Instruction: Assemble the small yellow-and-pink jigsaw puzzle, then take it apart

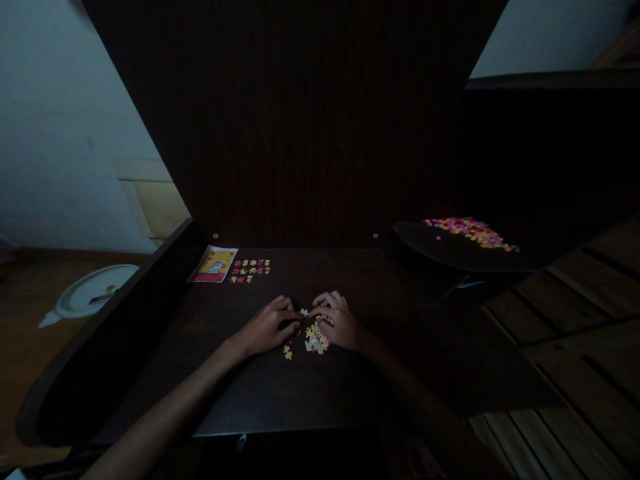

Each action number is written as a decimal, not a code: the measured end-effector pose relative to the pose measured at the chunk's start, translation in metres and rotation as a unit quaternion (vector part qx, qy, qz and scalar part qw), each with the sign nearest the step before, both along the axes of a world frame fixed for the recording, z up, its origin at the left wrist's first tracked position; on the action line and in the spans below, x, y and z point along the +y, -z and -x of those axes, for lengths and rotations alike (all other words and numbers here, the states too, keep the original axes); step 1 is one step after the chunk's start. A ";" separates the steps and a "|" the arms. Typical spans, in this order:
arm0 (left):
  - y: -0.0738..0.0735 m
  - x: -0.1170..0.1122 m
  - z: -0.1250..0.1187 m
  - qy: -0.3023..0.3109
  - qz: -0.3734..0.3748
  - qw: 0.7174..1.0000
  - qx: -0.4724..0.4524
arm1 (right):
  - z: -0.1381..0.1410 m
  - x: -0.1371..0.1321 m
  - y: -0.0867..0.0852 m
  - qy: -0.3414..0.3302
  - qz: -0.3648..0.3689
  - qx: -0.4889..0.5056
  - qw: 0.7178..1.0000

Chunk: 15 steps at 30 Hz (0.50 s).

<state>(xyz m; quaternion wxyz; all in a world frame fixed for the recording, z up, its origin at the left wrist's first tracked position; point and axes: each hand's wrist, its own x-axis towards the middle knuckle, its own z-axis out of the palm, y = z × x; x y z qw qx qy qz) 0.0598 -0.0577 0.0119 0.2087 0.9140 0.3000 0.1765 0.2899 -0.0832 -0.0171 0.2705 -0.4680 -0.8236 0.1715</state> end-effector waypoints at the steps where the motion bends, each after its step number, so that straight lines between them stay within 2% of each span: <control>1: -0.001 -0.003 -0.002 0.009 0.013 1.000 -0.002 | -0.001 0.000 -0.001 -0.005 0.004 0.005 1.000; 7: 0.007 -0.013 -0.006 0.036 0.038 0.999 -0.012 | -0.002 -0.004 -0.007 -0.043 0.016 -0.003 0.999; 15: 0.016 -0.011 -0.011 0.006 0.036 0.999 -0.003 | -0.001 -0.003 -0.011 -0.037 0.016 0.012 0.999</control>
